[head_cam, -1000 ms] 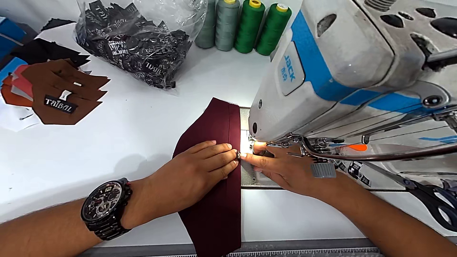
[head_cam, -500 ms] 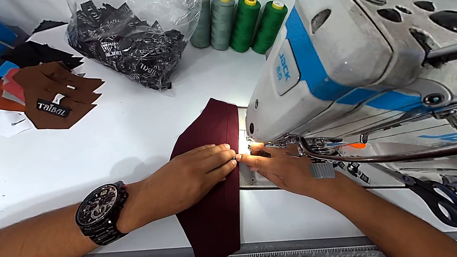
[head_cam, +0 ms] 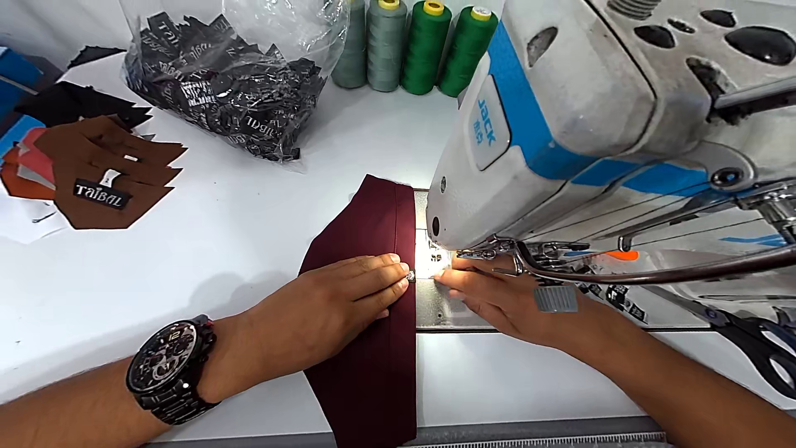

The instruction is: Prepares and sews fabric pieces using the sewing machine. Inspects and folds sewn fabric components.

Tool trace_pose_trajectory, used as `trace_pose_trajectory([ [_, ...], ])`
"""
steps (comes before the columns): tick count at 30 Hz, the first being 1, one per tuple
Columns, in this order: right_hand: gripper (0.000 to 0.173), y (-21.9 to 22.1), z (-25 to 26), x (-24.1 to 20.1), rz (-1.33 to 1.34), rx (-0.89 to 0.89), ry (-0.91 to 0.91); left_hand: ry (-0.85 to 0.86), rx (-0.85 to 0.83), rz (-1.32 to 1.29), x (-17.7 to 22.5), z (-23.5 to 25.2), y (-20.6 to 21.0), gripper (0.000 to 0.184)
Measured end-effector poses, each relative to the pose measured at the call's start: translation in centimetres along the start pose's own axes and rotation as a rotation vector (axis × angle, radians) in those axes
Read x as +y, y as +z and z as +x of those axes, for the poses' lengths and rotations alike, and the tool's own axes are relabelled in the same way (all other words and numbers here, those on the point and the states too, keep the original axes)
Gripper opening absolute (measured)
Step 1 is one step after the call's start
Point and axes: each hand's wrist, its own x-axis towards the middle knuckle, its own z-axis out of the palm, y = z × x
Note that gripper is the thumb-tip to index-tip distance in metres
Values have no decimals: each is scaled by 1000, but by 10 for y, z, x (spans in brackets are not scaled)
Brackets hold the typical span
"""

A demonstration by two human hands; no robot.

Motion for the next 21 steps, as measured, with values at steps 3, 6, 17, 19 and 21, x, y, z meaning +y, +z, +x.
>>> trace_pose_trajectory([
  [3, 34, -7, -3, 1, -18, -23, 17, 0, 10, 4, 1, 1, 1, 37],
  [6, 34, -11, -4, 2, -47, -61, 20, 0, 12, 11, 3, 7, 2, 35],
  [17, 29, -10, -9, 15, -95, -21, 97, -17, 39, 71, -1, 34, 8, 35],
  [19, 29, -9, -9, 14, -79, -7, 94, -26, 24, 61, 1, 35, 10, 36],
  [21, 29, -9, -8, 13, -60, -8, 84, -24, 11, 67, 2, 37, 11, 36],
])
